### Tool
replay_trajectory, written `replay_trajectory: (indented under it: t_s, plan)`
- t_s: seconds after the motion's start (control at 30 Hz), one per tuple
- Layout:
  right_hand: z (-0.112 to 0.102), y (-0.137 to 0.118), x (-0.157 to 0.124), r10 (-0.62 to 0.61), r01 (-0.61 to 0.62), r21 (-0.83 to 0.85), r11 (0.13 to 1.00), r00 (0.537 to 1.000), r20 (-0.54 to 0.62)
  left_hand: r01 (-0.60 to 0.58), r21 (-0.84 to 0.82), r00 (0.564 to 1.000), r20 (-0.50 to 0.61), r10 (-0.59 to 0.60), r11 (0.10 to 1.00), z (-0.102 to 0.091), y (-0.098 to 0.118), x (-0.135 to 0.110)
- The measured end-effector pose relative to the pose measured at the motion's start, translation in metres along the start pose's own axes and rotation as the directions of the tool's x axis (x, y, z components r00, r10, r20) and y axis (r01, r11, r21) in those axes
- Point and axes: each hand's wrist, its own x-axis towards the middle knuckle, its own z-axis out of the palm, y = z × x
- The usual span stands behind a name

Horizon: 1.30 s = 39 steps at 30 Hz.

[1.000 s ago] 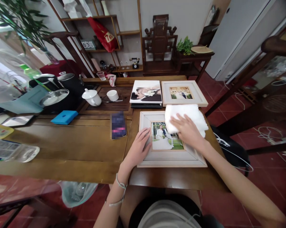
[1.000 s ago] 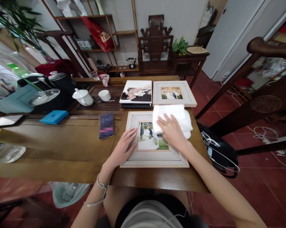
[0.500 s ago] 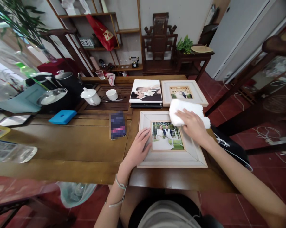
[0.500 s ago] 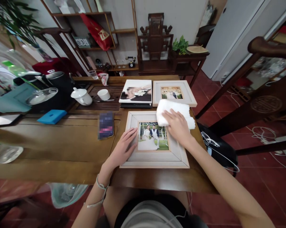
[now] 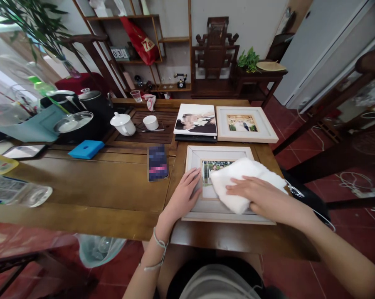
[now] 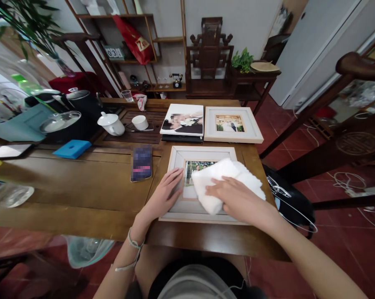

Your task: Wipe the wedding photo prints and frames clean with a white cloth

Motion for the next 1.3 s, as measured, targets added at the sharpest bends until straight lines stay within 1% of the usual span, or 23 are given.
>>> replay_trajectory:
  t_s: [0.07, 0.1, 0.17, 0.23, 0.27, 0.3, 0.33, 0.4, 0.43, 0.47, 0.53, 0.63, 0.73, 0.83, 0.9, 0.97, 1.0, 1.07, 1.13, 1.2, 1.23, 1.3]
  plan:
    - [-0.005, 0.017, 0.005, 0.130, -0.137, -0.072, 0.988, 0.987, -0.093, -0.001, -0.002, 1.000, 0.001, 0.001, 1.000, 0.000, 0.000, 0.000]
    - [-0.006, 0.026, 0.012, 0.186, -0.204, -0.105, 0.973, 0.969, -0.161, -0.003, -0.003, 1.000, 0.001, 0.003, 1.000, 0.000, 0.000, 0.000]
    - [-0.005, 0.040, 0.032, 0.258, -0.308, -0.122, 0.944, 0.914, -0.314, -0.008, -0.006, 1.000, 0.000, 0.008, 1.000, -0.001, 0.000, 0.000]
    - [-0.002, 0.046, 0.056, 0.276, -0.344, -0.087, 0.935, 0.859, -0.431, -0.014, -0.012, 1.000, -0.002, 0.014, 1.000, -0.001, 0.000, 0.000]
    - [-0.001, 0.044, 0.069, 0.260, -0.327, -0.072, 0.942, 0.848, -0.462, -0.016, -0.016, 1.000, -0.004, 0.016, 1.000, -0.001, 0.000, 0.001]
    - [0.001, 0.041, 0.081, 0.223, -0.285, -0.065, 0.956, 0.854, -0.471, -0.017, -0.019, 1.000, -0.007, 0.017, 1.000, -0.001, -0.001, 0.001]
    - [0.002, 0.035, 0.093, 0.164, -0.219, -0.068, 0.973, 0.873, -0.460, -0.018, -0.022, 1.000, -0.010, 0.018, 1.000, -0.001, -0.001, 0.001]
    - [0.005, 0.020, 0.114, 0.012, -0.055, -0.098, 0.994, 0.918, -0.396, -0.023, -0.027, 1.000, -0.016, 0.023, 0.999, 0.000, -0.001, 0.001]
    - [0.007, 0.013, 0.122, -0.054, 0.012, -0.117, 0.993, 0.931, -0.360, -0.023, -0.026, 1.000, -0.020, 0.023, 0.999, 0.000, -0.001, 0.001]
    - [0.008, 0.006, 0.128, -0.099, 0.055, -0.139, 0.989, 0.938, -0.331, -0.022, -0.024, 0.999, -0.023, 0.021, 0.999, 0.000, -0.001, 0.001]
    - [0.010, -0.003, 0.134, -0.136, 0.087, -0.177, 0.980, 0.947, -0.290, -0.010, -0.016, 0.999, -0.031, 0.010, 1.000, 0.001, -0.001, 0.001]
    - [0.011, -0.003, 0.124, -0.141, 0.096, -0.185, 0.978, 0.958, -0.250, -0.001, -0.014, 1.000, -0.031, 0.001, 1.000, 0.001, 0.000, 0.000]
    - [0.011, 0.012, 0.098, -0.111, 0.061, -0.212, 0.975, 0.967, -0.232, -0.014, -0.018, 1.000, -0.024, 0.013, 1.000, 0.001, -0.001, 0.000]
    - [0.009, 0.036, 0.069, -0.039, -0.028, -0.262, 0.965, 0.968, -0.249, -0.011, -0.018, 1.000, -0.015, 0.011, 1.000, 0.000, -0.002, 0.000]
    - [0.007, 0.052, 0.052, 0.034, -0.110, -0.283, 0.953, 0.965, -0.261, -0.005, -0.021, 1.000, -0.009, 0.005, 1.000, 0.000, -0.002, 0.000]
    - [0.005, 0.060, 0.038, 0.119, -0.198, -0.300, 0.933, 0.958, -0.263, -0.002, -0.025, 1.000, -0.010, 0.002, 1.000, -0.001, -0.001, 0.001]
    - [0.006, 0.059, 0.031, 0.152, -0.231, -0.310, 0.922, 0.954, -0.259, -0.002, -0.026, 1.000, -0.011, 0.002, 1.000, -0.001, -0.001, 0.001]
    - [0.009, 0.046, 0.018, 0.180, -0.254, -0.325, 0.911, 0.954, -0.241, -0.001, -0.029, 1.000, -0.016, 0.001, 1.000, -0.002, 0.000, 0.001]
    - [0.014, 0.018, 0.002, 0.151, -0.209, -0.325, 0.922, 0.969, -0.196, -0.002, -0.031, 1.000, -0.024, 0.002, 1.000, -0.002, 0.001, 0.001]
    - [0.017, -0.015, -0.016, 0.069, -0.107, -0.293, 0.950, 0.988, -0.136, -0.002, -0.031, 1.000, -0.030, 0.001, 1.000, -0.002, 0.002, 0.000]
    - [0.018, -0.030, -0.024, 0.000, -0.025, -0.251, 0.968, 0.995, -0.098, -0.001, -0.030, 1.000, -0.029, 0.000, 1.000, -0.001, 0.002, 0.000]
    - [0.016, -0.050, -0.034, -0.092, 0.082, -0.133, 0.988, 0.993, -0.073, 0.006, -0.024, 1.000, -0.025, -0.006, 1.000, -0.001, 0.001, 0.000]
